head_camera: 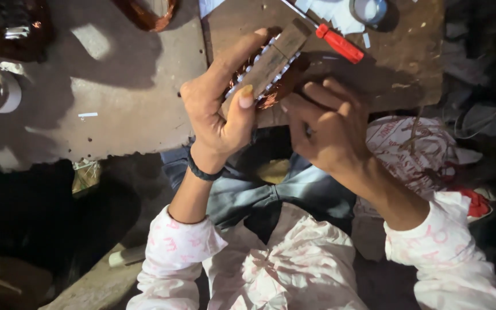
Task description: The recorder is assembling an electric motor by winding and inserting copper wire into a stator core.
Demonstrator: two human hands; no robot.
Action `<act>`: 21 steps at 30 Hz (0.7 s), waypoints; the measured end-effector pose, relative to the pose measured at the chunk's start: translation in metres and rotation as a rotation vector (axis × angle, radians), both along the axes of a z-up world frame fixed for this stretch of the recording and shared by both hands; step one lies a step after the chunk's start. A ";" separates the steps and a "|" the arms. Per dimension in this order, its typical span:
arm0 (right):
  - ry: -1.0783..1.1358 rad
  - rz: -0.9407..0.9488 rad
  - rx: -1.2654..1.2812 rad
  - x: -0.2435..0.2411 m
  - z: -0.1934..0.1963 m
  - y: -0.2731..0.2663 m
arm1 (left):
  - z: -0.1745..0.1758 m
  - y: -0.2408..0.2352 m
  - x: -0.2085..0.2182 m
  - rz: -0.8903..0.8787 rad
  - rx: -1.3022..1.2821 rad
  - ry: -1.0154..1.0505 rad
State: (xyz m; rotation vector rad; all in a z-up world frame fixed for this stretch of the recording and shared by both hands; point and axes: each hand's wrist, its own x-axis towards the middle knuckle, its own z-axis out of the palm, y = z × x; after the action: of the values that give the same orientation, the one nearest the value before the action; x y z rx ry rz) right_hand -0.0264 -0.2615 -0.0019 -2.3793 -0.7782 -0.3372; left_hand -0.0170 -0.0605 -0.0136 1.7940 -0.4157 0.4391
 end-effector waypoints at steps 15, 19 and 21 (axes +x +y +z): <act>-0.168 0.156 -0.109 0.013 -0.003 -0.012 | 0.003 -0.002 0.000 -0.011 -0.029 0.008; -0.148 0.218 -0.147 0.014 -0.005 -0.017 | -0.001 -0.001 -0.001 0.004 -0.016 0.010; -0.111 0.216 -0.173 0.011 0.002 -0.014 | -0.004 -0.001 -0.001 -0.014 -0.055 0.001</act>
State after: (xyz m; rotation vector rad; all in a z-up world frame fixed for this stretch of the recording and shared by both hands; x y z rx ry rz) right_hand -0.0152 -0.2756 0.0001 -2.4207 -1.1473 -0.3244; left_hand -0.0182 -0.0620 -0.0173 1.7370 -0.4117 0.4356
